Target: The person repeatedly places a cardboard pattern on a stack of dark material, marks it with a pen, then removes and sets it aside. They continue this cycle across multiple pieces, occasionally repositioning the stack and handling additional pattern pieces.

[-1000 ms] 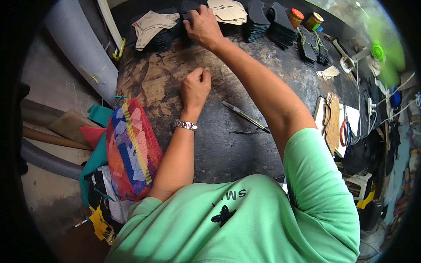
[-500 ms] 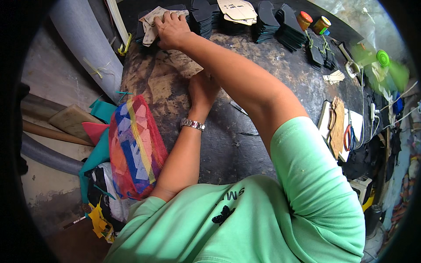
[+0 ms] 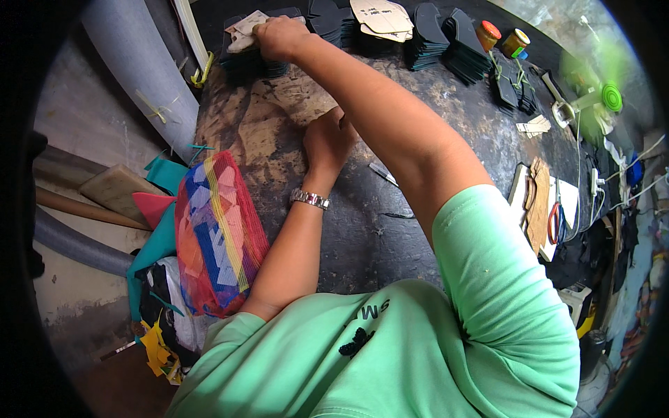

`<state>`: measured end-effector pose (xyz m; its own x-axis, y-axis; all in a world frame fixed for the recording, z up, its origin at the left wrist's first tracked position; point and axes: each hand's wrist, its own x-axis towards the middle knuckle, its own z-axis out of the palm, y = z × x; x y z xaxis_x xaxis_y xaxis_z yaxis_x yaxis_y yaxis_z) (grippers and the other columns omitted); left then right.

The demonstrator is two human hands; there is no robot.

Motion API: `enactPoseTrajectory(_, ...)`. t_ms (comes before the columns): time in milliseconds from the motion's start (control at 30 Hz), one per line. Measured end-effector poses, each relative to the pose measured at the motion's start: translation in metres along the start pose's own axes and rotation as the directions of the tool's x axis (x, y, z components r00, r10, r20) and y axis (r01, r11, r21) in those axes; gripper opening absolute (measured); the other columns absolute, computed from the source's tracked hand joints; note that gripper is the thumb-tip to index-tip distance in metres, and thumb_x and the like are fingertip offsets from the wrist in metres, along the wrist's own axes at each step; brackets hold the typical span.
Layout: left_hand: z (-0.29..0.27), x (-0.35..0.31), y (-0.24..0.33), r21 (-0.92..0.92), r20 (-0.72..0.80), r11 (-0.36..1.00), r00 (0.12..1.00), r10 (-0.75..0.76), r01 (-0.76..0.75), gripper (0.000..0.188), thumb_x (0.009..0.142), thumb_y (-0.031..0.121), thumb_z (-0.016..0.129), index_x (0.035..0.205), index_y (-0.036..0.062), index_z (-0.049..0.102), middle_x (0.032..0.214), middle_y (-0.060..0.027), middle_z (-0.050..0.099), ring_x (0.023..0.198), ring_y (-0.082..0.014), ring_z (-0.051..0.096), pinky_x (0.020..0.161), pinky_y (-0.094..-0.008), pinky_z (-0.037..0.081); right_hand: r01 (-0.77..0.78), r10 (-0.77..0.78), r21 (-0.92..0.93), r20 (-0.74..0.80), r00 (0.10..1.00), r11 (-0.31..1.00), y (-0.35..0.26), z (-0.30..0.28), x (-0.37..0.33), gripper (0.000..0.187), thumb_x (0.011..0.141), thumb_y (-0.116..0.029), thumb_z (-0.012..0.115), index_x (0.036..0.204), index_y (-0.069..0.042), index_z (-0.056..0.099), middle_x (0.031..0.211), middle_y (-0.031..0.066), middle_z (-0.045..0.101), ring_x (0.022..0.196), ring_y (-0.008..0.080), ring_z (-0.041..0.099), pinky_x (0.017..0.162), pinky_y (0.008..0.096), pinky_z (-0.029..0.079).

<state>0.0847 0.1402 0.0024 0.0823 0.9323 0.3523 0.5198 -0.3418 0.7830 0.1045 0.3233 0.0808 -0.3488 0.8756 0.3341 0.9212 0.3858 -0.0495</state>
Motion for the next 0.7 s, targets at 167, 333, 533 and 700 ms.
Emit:
enactPoseTrajectory(167,0.0,0.0,0.0,0.028,0.015,1.0,1.0,0.009,-0.01,0.03,0.089,0.027,0.053,0.074,0.0048,0.066,0.071,-0.0236,0.064,0.07,-0.043,0.065,0.063,-0.05,0.051,-0.065,0.071,0.123,-0.05,0.996,0.99,0.014,-0.014,0.009,0.035,0.093,-0.028,0.057,0.122,-0.012,0.063,0.105,0.0204,0.069,0.101,0.0363,0.066,0.089,0.0441,0.053)
enactPoseTrajectory(333,0.0,0.0,0.001,0.027,0.015,1.0,1.0,0.016,-0.016,0.03,0.09,0.027,0.054,0.073,0.0048,0.066,0.07,-0.0234,0.064,0.069,-0.0429,0.064,0.062,-0.0494,0.051,0.015,-0.012,0.121,-0.023,1.0,0.993,0.018,-0.009,0.011,0.04,0.085,-0.031,0.067,0.118,-0.008,0.065,0.106,0.0209,0.068,0.101,0.0358,0.066,0.089,0.0433,0.052)
enactPoseTrajectory(533,-0.001,-0.002,0.002,0.008,0.017,1.0,1.0,-0.003,0.003,0.031,0.091,0.028,0.053,0.077,0.005,0.067,0.073,-0.0234,0.065,0.071,-0.0419,0.065,0.064,-0.0492,0.051,0.182,-0.182,-0.004,-0.043,0.982,0.983,0.012,-0.001,0.004,0.048,0.079,-0.037,0.072,0.113,-0.004,0.066,0.111,0.0205,0.064,0.104,0.0369,0.063,0.092,0.0423,0.051)
enactPoseTrajectory(700,0.001,0.0,0.0,0.039,0.014,0.999,1.0,0.015,-0.016,0.027,0.091,0.026,0.055,0.081,0.004,0.067,0.076,-0.0226,0.065,0.075,-0.0417,0.065,0.064,-0.0472,0.05,0.157,-0.148,-0.056,0.139,0.979,0.986,0.01,-0.01,0.001,0.065,0.074,-0.046,0.075,0.123,-0.005,0.063,0.125,0.0242,0.057,0.113,0.0392,0.059,0.098,0.0429,0.048)
